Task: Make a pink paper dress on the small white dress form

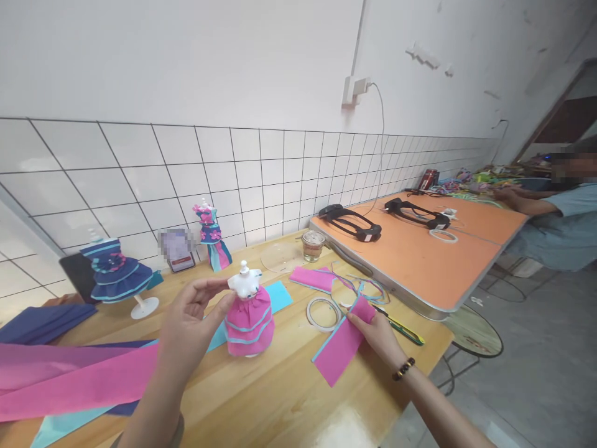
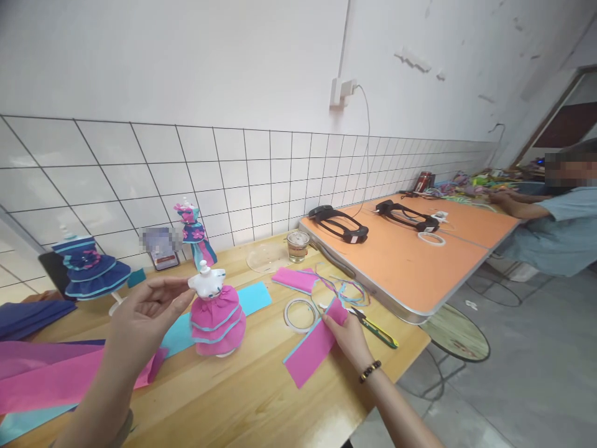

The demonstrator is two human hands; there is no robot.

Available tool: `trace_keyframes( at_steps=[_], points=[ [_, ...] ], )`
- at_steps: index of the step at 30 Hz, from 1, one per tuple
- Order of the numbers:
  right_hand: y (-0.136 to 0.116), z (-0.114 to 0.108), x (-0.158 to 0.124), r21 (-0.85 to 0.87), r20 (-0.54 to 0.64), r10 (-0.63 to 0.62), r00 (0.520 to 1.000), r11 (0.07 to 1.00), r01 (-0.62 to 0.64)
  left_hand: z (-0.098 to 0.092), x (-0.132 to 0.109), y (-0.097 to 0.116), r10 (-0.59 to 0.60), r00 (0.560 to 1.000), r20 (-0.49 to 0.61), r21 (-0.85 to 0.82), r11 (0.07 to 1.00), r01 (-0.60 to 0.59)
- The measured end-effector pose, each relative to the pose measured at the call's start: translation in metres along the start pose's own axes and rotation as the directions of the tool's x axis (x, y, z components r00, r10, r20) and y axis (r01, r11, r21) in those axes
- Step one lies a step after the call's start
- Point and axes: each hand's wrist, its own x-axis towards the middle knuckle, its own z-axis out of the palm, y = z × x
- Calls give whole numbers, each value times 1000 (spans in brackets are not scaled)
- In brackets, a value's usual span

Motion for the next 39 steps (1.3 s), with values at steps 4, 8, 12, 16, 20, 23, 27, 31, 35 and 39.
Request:
trace_keyframes(
  at_steps=[4,8,12,16,20,23,27,31,35,39],
  points=[
    [13,-10,9,-274,-110,-52,993,962,20,3,1,-4,44,999,-7,-10,999,-44],
    [21,-16,11,-433,-141,-115,983,900,43,5,2,-3,53,998,-42,-71,996,-56],
    [21,-18,14,-670,-189,-327,926,732,122,6,3,-2,52,998,-33,-79,995,-55],
    [6,-4,29,-646,-34,-354,935,721,250,6,3,-5,71,997,-20,-85,994,-72],
    [-9,21,55,-571,27,-289,957,781,252,6,1,-6,93,996,-13,-91,991,-94],
    [-13,37,73,-491,4,-202,979,853,178,6,0,-6,86,996,1,-73,994,-86],
    [-15,48,84,-288,25,-82,996,954,86,4,0,-7,64,997,53,-37,997,-62],
    [-23,48,84,23,77,17,997,1000,-19,5,1,-10,137,989,50,5,991,-137],
    [-40,34,85,366,144,63,988,924,-113,8,0,-10,114,991,70,-27,993,-113],
    [-61,11,87,625,187,58,981,763,-164,10,-3,-8,53,997,51,-99,994,-48]
  ],
)
